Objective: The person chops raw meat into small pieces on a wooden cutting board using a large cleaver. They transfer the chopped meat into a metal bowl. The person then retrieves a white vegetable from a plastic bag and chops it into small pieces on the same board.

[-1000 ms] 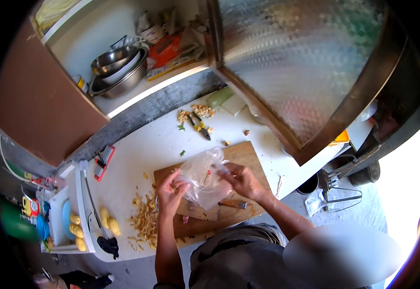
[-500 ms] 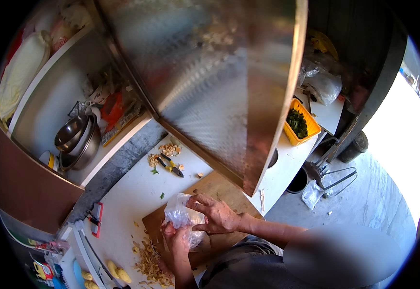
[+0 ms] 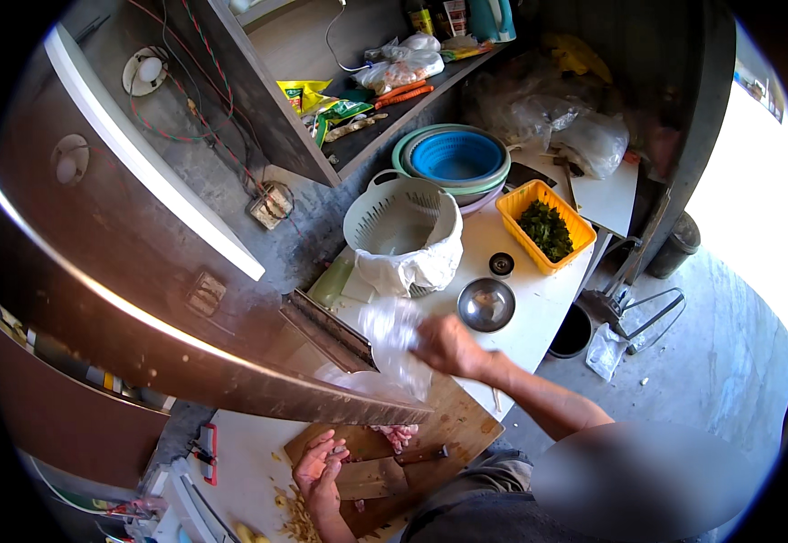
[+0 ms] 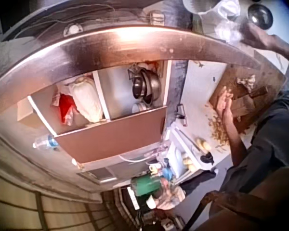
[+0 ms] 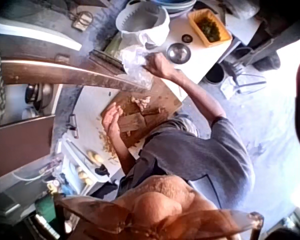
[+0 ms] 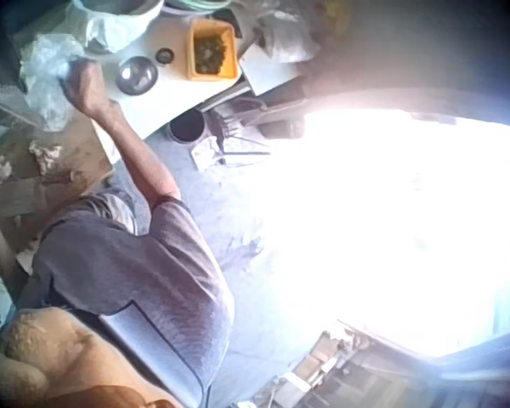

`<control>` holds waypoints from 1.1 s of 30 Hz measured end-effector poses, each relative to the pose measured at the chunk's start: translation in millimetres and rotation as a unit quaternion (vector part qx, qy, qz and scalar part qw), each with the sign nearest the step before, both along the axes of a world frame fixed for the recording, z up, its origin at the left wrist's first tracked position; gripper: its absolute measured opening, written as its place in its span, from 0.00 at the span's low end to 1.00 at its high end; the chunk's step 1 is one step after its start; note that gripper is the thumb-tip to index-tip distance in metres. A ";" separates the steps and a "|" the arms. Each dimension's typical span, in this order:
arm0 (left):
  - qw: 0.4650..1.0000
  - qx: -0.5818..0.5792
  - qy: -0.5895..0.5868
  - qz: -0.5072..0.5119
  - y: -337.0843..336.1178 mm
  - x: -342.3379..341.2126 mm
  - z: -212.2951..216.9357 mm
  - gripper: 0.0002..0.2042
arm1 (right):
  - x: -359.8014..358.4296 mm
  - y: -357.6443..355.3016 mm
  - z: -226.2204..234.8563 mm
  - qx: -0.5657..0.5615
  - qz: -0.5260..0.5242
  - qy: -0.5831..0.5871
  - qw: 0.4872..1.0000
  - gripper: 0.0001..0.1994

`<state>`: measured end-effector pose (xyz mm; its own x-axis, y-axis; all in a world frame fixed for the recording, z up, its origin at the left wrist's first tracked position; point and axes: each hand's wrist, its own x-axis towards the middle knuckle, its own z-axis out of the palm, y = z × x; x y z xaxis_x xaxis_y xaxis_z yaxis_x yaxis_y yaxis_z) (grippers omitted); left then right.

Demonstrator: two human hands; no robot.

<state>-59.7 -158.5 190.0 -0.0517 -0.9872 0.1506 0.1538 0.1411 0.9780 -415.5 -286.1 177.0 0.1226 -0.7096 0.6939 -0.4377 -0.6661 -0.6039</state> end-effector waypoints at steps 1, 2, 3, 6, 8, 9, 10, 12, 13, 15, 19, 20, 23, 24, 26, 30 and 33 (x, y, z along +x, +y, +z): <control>1.000 -0.002 -0.009 0.027 10.2 14.9 -5.5 0.16 | -10.3 -11.6 42.0 0.057 -0.055 -0.033 0.996 0.12; 0.999 -0.001 -0.015 0.041 18.6 24.2 -9.9 0.15 | -26.1 -27.2 76.3 0.165 -0.056 -0.093 0.980 0.12; 0.999 0.008 -0.015 0.050 23.5 26.7 -13.0 0.15 | -40.4 -50.9 90.9 0.110 -0.112 -0.104 0.982 0.12; 0.995 0.035 -0.015 0.089 47.8 28.3 -17.8 0.15 | -63.0 -114.8 126.3 0.012 -0.224 -0.042 0.974 0.12; 0.992 0.088 -0.015 0.094 44.7 7.1 -20.8 0.15 | -97.7 -172.9 92.7 -0.022 -0.250 0.115 0.961 0.18; 0.988 0.119 -0.023 0.092 48.0 7.4 -21.7 0.15 | -108.3 -183.6 76.1 -0.006 -0.246 0.199 0.949 0.23; 0.989 0.094 -0.061 0.101 58.5 13.4 -24.8 0.16 | -98.7 -187.1 87.7 0.256 -0.189 0.365 0.875 0.32; 0.982 0.073 -0.123 0.119 79.7 35.6 -39.0 0.17 | -86.1 -192.8 78.6 0.222 -0.165 0.330 0.902 0.29; 0.978 0.063 -0.149 0.134 91.8 45.1 -50.7 0.17 | -77.8 -182.2 72.0 0.124 -0.152 0.259 0.946 0.26; 0.963 0.118 -0.144 0.197 122.8 69.0 -77.7 0.19 | -42.4 -133.2 98.6 0.151 -0.233 0.168 0.946 0.15; 0.960 0.110 -0.146 0.212 135.6 68.7 -79.3 0.19 | -21.6 -62.3 63.0 0.096 -0.063 -0.059 0.992 0.09; 0.959 0.105 -0.137 0.224 136.1 68.7 -77.5 0.19 | -7.7 -39.6 61.4 0.094 -0.047 -0.091 0.990 0.09; 0.959 0.075 -0.092 0.258 133.5 78.2 -79.3 0.19 | 10.3 18.5 14.2 0.190 -0.011 -0.138 0.972 0.07; 0.956 0.074 -0.074 0.273 128.4 79.7 -76.3 0.20 | 11.7 36.2 -5.4 0.224 0.009 -0.178 0.958 0.07; 0.950 0.069 -0.049 0.301 126.2 85.8 -68.7 0.21 | 26.7 82.6 -6.1 0.289 0.095 -0.230 0.925 0.07; 0.948 0.051 -0.045 0.311 123.3 99.1 -72.9 0.19 | 31.6 155.0 42.0 0.291 0.187 -0.132 0.929 0.08; 0.939 0.072 -0.027 0.335 143.9 106.0 -82.5 0.20 | 54.8 172.6 113.6 0.130 0.274 -0.099 0.948 0.14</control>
<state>46.3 -14.6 107.5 0.5847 -0.8108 0.0277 0.0278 0.0542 0.9981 -360.7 -113.4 290.6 0.4082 -0.7267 0.5525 0.0695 -0.5787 -0.8126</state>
